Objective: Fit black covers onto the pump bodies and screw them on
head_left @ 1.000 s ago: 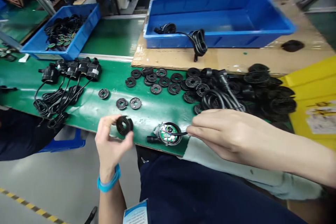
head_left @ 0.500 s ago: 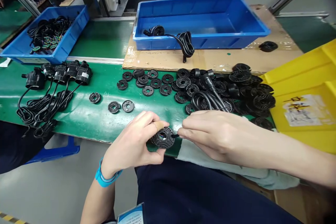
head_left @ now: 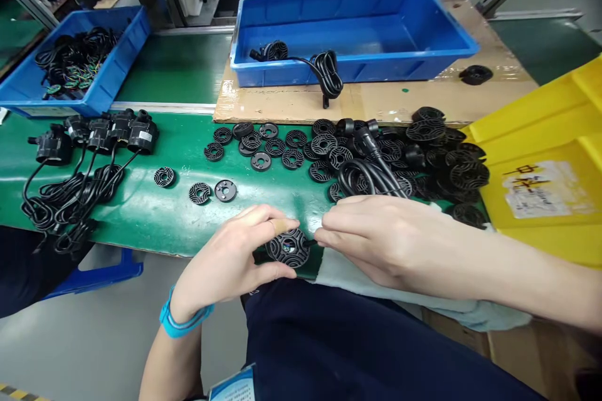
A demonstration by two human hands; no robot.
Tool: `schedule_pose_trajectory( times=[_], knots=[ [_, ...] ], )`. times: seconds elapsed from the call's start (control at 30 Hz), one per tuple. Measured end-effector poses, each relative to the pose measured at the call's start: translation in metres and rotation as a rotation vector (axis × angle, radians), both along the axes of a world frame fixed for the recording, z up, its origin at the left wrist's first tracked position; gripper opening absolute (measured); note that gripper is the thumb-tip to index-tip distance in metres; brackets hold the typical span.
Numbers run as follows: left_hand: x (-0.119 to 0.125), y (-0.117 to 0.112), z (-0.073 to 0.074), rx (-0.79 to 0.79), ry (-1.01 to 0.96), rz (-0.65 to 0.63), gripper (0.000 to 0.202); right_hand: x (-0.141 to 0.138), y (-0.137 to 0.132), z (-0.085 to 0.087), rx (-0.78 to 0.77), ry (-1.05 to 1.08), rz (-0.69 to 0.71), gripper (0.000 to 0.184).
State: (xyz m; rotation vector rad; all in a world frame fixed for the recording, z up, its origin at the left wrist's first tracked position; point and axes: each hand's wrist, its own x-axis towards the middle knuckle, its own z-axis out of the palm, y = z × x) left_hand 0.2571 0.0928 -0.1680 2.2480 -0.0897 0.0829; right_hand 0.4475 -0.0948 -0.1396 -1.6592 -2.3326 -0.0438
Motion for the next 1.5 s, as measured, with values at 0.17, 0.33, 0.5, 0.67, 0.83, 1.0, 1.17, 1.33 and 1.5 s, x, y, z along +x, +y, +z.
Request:
schedule_pose_trajectory(
  times=[0.17, 0.33, 0.5, 0.67, 0.83, 1.0, 1.17, 1.33, 1.5],
  knots=[
    [-0.003, -0.005, -0.017, -0.117, -0.089, 0.039, 0.058, 0.002, 0.0, -0.001, 0.019, 0.002, 0.015, 0.031],
    [-0.009, -0.012, -0.032, -0.132, -0.128, 0.094, 0.063, 0.003, 0.001, -0.001, 0.04, 0.008, 0.034, 0.03],
    [-0.01, -0.034, -0.032, 0.302, -0.286, 0.223, 0.111, 0.002, 0.003, 0.001, 0.012, -0.013, 0.04, 0.029],
    [0.002, -0.057, -0.033, 0.699, -0.301, 0.266, 0.105, 0.0, 0.005, 0.004, 0.012, -0.017, 0.045, 0.034],
    [0.009, -0.063, -0.045, 0.792, -0.321, 0.331, 0.084, 0.0, 0.007, 0.006, -0.02, -0.027, 0.035, 0.039],
    [0.009, -0.064, -0.047, 0.869, -0.332, 0.349, 0.068, -0.001, 0.012, 0.011, -0.052, -0.071, 0.03, 0.041],
    [0.012, -0.063, -0.046, 0.909, -0.374, 0.369, 0.063, -0.002, 0.014, 0.012, -0.104, -0.118, 0.06, 0.035],
    [0.013, -0.067, -0.048, 0.881, -0.342, 0.406, 0.073, -0.002, 0.013, 0.009, -0.094, -0.194, 0.111, 0.025],
    [0.004, -0.061, -0.03, 0.645, -0.201, 0.289, 0.117, -0.005, 0.019, 0.015, -0.204, -0.206, 0.086, 0.016]
  ],
)
